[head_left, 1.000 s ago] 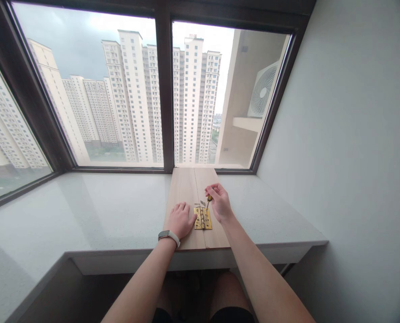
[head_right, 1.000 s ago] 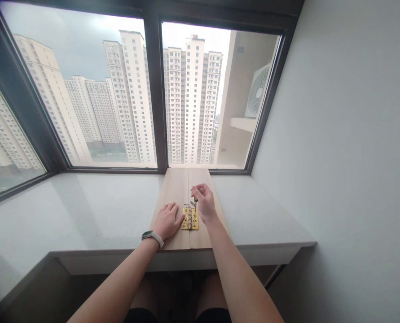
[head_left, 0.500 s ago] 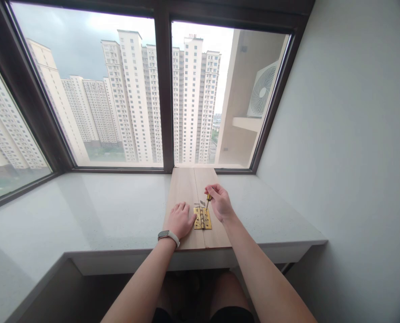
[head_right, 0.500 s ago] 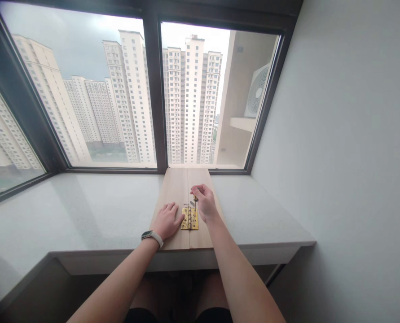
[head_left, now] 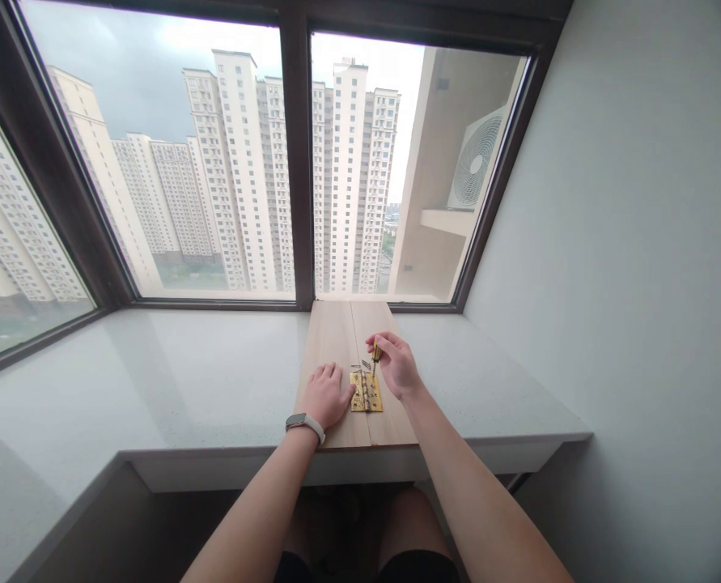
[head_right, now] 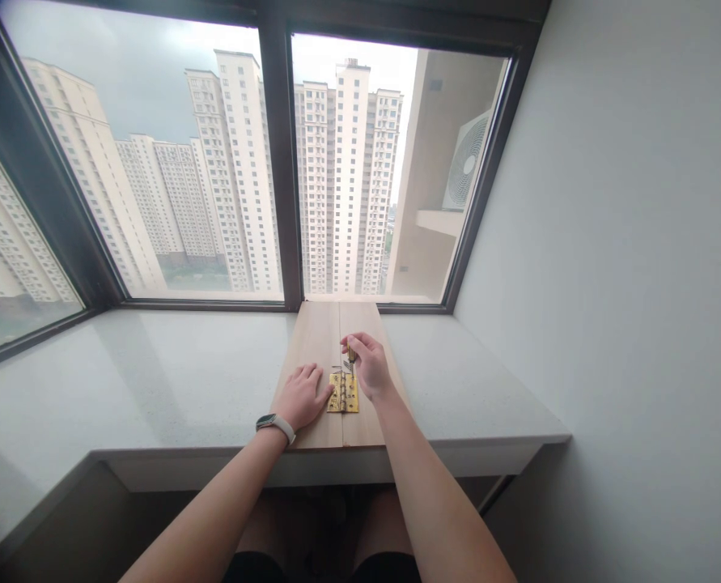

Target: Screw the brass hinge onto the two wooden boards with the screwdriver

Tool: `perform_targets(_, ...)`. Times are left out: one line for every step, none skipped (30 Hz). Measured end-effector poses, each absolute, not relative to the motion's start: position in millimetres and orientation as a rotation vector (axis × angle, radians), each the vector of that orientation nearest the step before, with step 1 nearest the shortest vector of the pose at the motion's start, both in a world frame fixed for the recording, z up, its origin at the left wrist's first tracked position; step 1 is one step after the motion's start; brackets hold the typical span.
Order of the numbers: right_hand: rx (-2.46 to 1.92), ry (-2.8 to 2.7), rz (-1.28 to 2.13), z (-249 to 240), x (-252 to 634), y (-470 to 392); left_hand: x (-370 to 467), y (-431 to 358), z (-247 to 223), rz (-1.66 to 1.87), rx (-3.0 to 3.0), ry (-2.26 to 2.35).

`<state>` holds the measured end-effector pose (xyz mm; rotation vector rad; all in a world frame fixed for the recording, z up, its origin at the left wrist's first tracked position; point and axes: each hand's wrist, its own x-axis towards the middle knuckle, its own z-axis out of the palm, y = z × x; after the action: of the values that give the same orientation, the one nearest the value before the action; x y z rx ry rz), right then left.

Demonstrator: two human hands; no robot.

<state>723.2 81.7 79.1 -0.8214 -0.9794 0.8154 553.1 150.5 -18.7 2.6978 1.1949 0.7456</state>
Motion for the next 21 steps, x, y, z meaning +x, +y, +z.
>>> perform_targets(-0.830,-0.981,0.815,79.0,722.7,81.9,553.1,150.8,-19.0,0.745,2.697,1.193)
perform_targets(-0.836,-0.981,0.814,79.0,722.2,82.1,553.1,151.1,-19.2,0.744,2.696,1.192)
perform_targets(-0.840,-0.978,0.812,79.1,721.7,82.1,553.0,151.3,-19.4,0.742,2.696,1.191)
perform_targets(-0.841,-0.974,0.809,79.3,721.3,82.2,553.0,151.4,-19.5,0.741,2.698,1.189)
perform_targets(-0.840,-0.969,0.806,79.3,721.1,82.3,552.9,151.5,-19.5,0.741,2.699,1.189)
perform_targets(-0.838,-0.961,0.803,79.2,721.2,82.5,552.9,151.6,-19.5,0.742,2.701,1.191)
perform_targets(-0.836,-0.951,0.799,78.9,721.6,82.7,552.9,151.6,-19.6,0.743,2.703,1.194)
perform_targets(-0.837,-0.939,0.791,78.4,722.2,83.2,552.9,151.6,-19.6,0.743,2.704,1.196)
perform_targets(-0.842,-0.932,0.776,77.7,723.2,83.7,553.0,151.6,-19.6,0.742,2.705,1.198)
perform_targets(-0.854,-0.936,0.752,77.0,724.3,84.2,553.0,151.6,-19.6,0.739,2.705,1.199)
perform_targets(-0.877,-0.954,0.714,76.6,725.6,84.5,553.1,151.6,-19.6,0.737,2.705,1.201)
perform_targets(-0.915,-0.991,0.660,76.7,727.1,84.5,553.2,151.6,-19.7,0.734,2.703,1.204)
perform_targets(-0.972,-1.048,0.588,77.6,728.6,83.9,553.2,151.6,-19.8,0.732,2.702,1.207)
perform_targets(-1.044,-1.120,0.498,79.6,730.2,82.6,553.2,151.6,-19.8,0.731,2.701,1.211)
perform_targets(-1.122,-1.201,0.398,82.6,731.7,80.6,553.2,151.6,-19.9,0.730,2.699,1.214)
perform_targets(-1.201,-1.285,0.290,86.8,733.1,77.9,553.2,151.5,-20.0,0.728,2.697,1.215)
perform_targets(-1.268,-1.371,0.191,92.0,734.3,74.5,553.1,151.5,-19.9,0.727,2.695,1.215)
perform_targets(-1.314,-1.457,0.116,98.0,735.4,70.6,553.0,151.3,-19.8,0.725,2.692,1.213)
perform_targets(-1.349,-1.548,0.073,104.6,736.4,66.5,552.9,151.2,-19.5,0.721,2.688,1.211)
perform_targets(-1.385,-1.644,0.052,111.4,737.2,62.5,552.8,151.0,-19.1,0.716,2.684,1.208)
perform_targets(-1.433,-1.735,0.029,118.1,738.0,58.8,552.7,150.8,-18.6,0.710,2.679,1.205)
